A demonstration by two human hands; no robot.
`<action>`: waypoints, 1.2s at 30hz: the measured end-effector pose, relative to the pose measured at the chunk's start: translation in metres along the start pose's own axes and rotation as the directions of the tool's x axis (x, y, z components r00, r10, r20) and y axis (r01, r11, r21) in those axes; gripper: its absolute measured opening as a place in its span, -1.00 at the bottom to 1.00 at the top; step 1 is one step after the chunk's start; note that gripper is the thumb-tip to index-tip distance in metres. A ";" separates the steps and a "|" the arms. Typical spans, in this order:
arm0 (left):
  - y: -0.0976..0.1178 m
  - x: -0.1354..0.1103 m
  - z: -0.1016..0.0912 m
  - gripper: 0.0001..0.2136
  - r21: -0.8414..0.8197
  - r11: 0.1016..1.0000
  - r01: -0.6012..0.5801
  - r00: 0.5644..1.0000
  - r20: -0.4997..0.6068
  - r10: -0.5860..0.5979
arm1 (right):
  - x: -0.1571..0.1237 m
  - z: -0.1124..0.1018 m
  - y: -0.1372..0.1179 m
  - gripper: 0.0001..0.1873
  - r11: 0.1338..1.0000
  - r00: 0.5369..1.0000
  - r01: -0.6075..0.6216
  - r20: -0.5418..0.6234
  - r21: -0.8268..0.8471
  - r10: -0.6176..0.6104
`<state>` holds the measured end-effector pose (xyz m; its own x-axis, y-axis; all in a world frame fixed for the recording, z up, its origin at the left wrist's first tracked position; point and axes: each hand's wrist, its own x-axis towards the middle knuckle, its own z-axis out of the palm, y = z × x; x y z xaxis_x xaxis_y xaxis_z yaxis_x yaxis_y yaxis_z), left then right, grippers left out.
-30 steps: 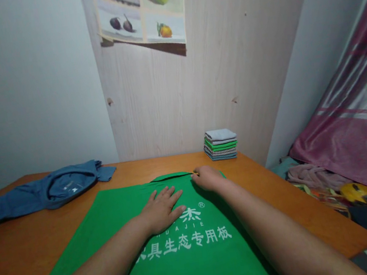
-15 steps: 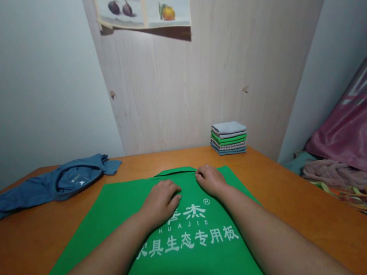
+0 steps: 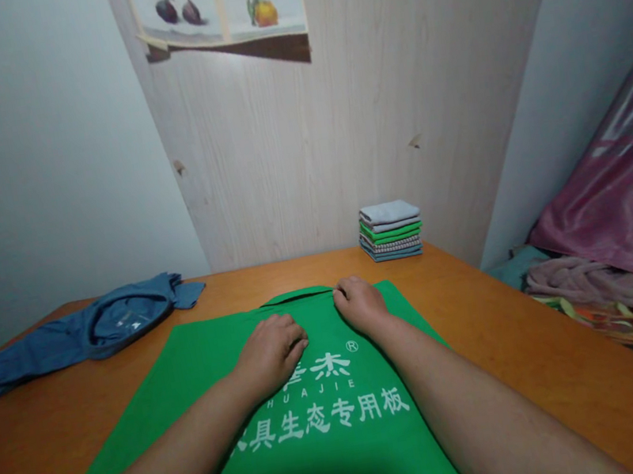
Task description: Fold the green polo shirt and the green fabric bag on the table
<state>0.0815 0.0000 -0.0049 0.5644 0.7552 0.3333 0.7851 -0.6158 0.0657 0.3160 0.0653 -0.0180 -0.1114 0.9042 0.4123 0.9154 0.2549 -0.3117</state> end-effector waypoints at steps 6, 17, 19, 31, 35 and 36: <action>-0.005 0.002 0.005 -0.78 -0.079 0.997 0.013 1.000 0.021 -0.011 | -0.003 0.004 -0.007 -0.43 0.986 0.985 0.167 0.044 0.026 -0.168; -0.029 0.002 0.011 -0.40 -0.011 0.923 0.384 0.923 -0.005 -0.384 | -0.005 0.003 -0.015 -0.46 0.982 0.918 0.191 0.352 0.011 -0.183; -0.032 0.003 0.014 -0.36 0.014 0.906 0.423 0.900 0.109 -0.422 | -0.005 0.004 -0.013 -0.46 0.982 0.919 0.187 0.349 0.020 -0.182; -0.035 0.003 0.014 -0.27 0.013 0.893 0.449 0.871 0.218 -0.441 | 0.004 0.008 0.011 -0.55 0.986 0.996 -0.088 0.014 0.141 0.086; -0.037 0.003 0.018 -0.28 0.002 0.896 0.443 0.879 0.193 -0.435 | 0.006 0.003 0.019 -0.58 0.986 0.989 -0.145 0.011 0.078 0.145; -0.038 0.003 0.019 -0.29 -0.003 0.898 0.441 0.883 0.183 -0.433 | 0.006 0.002 0.018 -0.60 0.988 0.990 -0.144 0.020 0.064 0.143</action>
<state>0.0583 0.0296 -0.0243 0.2054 0.9742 0.0934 0.9527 -0.2208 0.2088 0.3309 0.0755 -0.0228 0.0126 0.9380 0.3464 0.8952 0.1438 -0.4218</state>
